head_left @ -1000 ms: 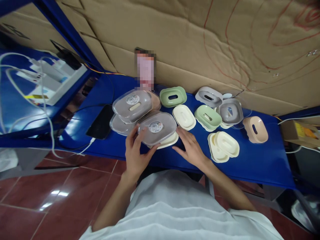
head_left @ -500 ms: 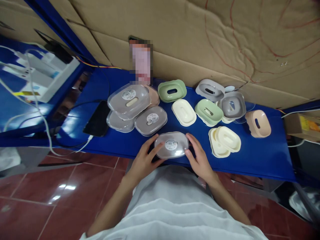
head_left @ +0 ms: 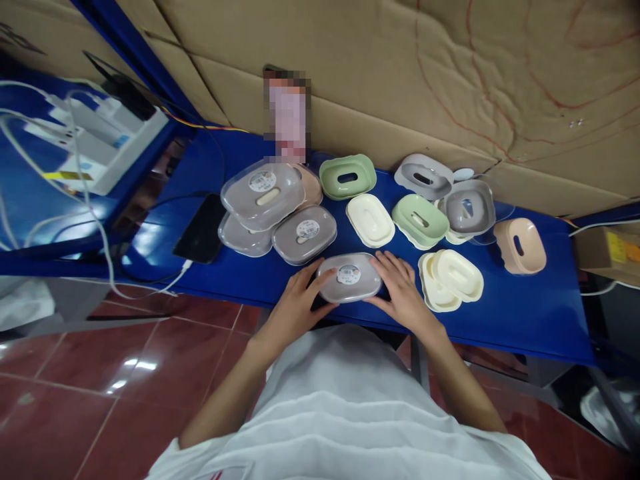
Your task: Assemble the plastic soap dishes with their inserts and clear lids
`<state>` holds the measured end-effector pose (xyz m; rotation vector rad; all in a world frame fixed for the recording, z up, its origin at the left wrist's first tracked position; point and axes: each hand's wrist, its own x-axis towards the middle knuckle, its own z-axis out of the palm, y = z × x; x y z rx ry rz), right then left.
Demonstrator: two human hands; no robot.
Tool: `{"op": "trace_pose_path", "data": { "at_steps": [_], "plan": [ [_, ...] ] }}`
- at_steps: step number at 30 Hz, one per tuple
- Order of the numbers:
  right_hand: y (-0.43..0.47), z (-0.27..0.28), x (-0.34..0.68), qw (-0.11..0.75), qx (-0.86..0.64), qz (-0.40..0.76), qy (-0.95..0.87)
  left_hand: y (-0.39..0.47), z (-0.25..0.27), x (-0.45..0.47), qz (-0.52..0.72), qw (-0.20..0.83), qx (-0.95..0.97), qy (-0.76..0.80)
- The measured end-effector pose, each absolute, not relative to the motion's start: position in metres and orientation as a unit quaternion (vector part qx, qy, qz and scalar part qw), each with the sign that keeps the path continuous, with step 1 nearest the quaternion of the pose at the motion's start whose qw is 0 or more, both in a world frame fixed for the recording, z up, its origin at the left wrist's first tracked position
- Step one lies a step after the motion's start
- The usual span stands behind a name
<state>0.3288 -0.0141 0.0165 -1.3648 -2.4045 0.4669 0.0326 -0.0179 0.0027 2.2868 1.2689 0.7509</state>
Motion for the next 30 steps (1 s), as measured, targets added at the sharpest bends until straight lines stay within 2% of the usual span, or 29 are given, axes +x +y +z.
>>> {"op": "trace_pose_path", "data": {
  "at_steps": [4,8,12,16,22,25,27,30],
  "plan": [
    [-0.018,0.011,0.332,0.180,-0.459,0.174,-0.853,-0.019,0.004,0.029,0.275,0.179,0.837,0.437],
    [-0.017,0.019,0.326,0.237,-0.424,0.163,-0.859,-0.021,0.012,0.014,0.323,0.129,0.838,0.420],
    [0.006,0.041,0.302,0.293,-0.428,0.132,-0.845,-0.016,0.021,-0.002,0.386,0.068,0.774,0.498],
    [0.035,0.051,0.284,0.260,-0.475,0.107,-0.834,-0.003,0.021,-0.002,0.399,0.038,0.704,0.587],
    [0.039,0.031,0.295,0.182,-0.531,0.067,-0.825,0.007,0.009,0.015,0.439,0.083,0.633,0.632],
    [0.020,0.028,0.302,0.176,-0.528,0.074,-0.827,0.002,0.006,0.019,0.474,0.069,0.616,0.625],
    [0.005,0.031,0.308,0.181,-0.518,0.093,-0.831,-0.008,0.007,0.021,0.506,0.008,0.619,0.601],
    [-0.012,0.040,0.319,0.206,-0.506,0.111,-0.830,-0.025,0.012,0.030,0.493,-0.036,0.706,0.508]
  ]
}}
